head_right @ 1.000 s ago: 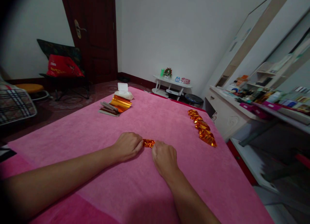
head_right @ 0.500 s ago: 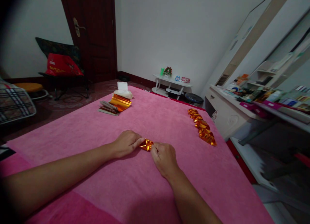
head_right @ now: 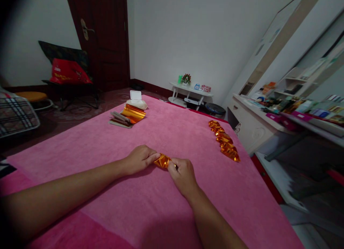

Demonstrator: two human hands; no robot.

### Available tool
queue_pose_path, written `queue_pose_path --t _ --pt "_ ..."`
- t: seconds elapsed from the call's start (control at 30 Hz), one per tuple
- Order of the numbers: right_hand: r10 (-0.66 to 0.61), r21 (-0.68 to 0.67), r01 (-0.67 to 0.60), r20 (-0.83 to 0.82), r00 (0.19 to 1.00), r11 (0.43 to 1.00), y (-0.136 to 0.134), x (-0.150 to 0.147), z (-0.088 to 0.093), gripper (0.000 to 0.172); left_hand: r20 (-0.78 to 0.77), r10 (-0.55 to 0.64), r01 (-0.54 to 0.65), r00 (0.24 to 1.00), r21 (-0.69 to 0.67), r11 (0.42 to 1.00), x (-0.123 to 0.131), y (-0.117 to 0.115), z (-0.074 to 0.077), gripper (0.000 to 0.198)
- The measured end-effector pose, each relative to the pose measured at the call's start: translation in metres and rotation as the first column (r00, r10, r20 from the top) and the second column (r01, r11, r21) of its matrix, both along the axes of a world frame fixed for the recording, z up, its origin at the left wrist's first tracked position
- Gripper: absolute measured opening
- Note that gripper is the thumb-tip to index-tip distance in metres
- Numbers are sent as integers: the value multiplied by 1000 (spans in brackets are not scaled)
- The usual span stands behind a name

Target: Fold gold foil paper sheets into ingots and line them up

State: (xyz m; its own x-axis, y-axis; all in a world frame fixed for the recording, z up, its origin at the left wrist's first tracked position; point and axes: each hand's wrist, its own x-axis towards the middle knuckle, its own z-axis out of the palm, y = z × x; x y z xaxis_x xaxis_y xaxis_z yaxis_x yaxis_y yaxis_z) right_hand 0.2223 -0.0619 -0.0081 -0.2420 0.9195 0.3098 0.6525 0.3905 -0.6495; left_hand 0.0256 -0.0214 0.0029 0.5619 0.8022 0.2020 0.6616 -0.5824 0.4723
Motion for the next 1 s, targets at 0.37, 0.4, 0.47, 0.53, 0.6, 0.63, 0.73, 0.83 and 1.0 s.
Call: queue_pose_path --t 0.37,0.4,0.47,0.53,0.6,0.63,0.73,0.83,1.0 --pt "1 0 -1 -190 982 1000 -7 -4 9 38 -28 41 -38 999 94 995 6 -6 -4 53" --pt "17 -7 -19 -202 979 1000 -8 -5 9 39 -30 38 -35 999 94 995 6 -7 -3 54" --pt "5 -17 -9 -216 976 1000 -9 -6 9 39 -31 43 -41 999 85 996 7 -8 -2 55" --pt "-69 -18 66 -218 974 998 -8 -7 8 38 -30 47 -44 998 88 995 7 -10 -1 56" --pt "-129 -8 130 -214 968 991 -6 -7 7 37 -25 46 -44 999 105 994 8 -12 0 55" --pt "-135 0 138 -207 969 990 -6 -7 7 37 -16 46 -44 999 106 993 9 -12 0 54" --pt "-65 28 70 -154 986 997 -6 -6 7 39 57 65 -68 996 54 996 9 -11 1 54" --pt "-1 41 7 -121 993 999 -7 -6 8 40 166 58 -51 984 -44 998 7 -9 1 56" --pt "-38 22 42 -182 983 999 -9 -6 10 40 335 -15 81 942 -183 980 6 -6 -3 59"
